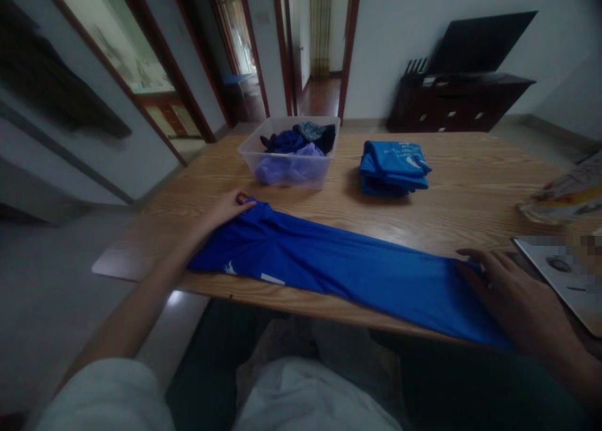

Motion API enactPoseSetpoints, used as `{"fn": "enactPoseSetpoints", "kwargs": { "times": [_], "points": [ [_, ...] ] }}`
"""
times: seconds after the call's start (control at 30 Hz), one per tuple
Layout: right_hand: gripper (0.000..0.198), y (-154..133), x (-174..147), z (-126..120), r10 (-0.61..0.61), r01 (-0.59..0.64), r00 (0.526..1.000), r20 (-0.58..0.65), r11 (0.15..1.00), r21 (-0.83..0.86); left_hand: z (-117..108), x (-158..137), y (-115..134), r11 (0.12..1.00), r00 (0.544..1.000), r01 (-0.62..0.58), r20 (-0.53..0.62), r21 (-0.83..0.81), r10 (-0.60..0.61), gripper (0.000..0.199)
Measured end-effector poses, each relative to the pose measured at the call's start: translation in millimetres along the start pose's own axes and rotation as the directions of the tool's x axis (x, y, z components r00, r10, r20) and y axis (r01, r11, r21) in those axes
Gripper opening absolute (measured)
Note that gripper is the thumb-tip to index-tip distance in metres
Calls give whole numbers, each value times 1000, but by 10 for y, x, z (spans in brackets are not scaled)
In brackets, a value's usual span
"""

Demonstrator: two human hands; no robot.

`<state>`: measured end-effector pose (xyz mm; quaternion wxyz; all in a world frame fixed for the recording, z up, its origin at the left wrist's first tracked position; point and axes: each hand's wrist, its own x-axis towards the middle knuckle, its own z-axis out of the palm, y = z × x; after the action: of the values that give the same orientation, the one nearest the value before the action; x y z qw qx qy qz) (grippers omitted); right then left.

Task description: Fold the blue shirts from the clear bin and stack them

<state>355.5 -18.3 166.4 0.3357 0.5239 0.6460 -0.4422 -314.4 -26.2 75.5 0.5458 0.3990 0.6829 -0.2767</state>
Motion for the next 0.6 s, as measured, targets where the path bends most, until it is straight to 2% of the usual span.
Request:
{"fn": "enactPoseSetpoints", "kwargs": {
  "times": [0.1,0.13,0.2,0.3,0.37,0.43,0.53,0.6],
  "points": [
    [67,-10,-207,-98,-23,23,994,-108,1000,0,-86,-554,-49,1000,997,-5,-71,-5,5,70],
    [67,-9,-295,-110,-63,64,988,-138,998,3,-85,-789,-64,1000,995,12,-96,12,-11,71],
    [62,-12,-479,-91,-210,215,964,-164,977,12,-28,-1259,-87,996,995,10,-100,91,0,70],
    [56,-26,-709,6,-401,409,911,-99,909,85,129,-1756,-100,987,978,79,-204,142,-49,71],
    [60,-20,-800,74,-426,432,902,-75,891,142,202,-1863,-105,987,959,126,-268,95,-97,68],
    [56,10,-839,121,-422,433,901,-96,882,188,197,-1807,-138,987,949,157,-282,24,-144,66],
    [37,87,-854,156,-432,459,887,-163,862,216,27,-1575,-256,974,959,223,-170,-30,-225,62],
    [32,152,-882,190,-449,481,873,-188,857,185,-151,-1437,-336,969,967,245,-63,-16,-245,58]
  ]
}}
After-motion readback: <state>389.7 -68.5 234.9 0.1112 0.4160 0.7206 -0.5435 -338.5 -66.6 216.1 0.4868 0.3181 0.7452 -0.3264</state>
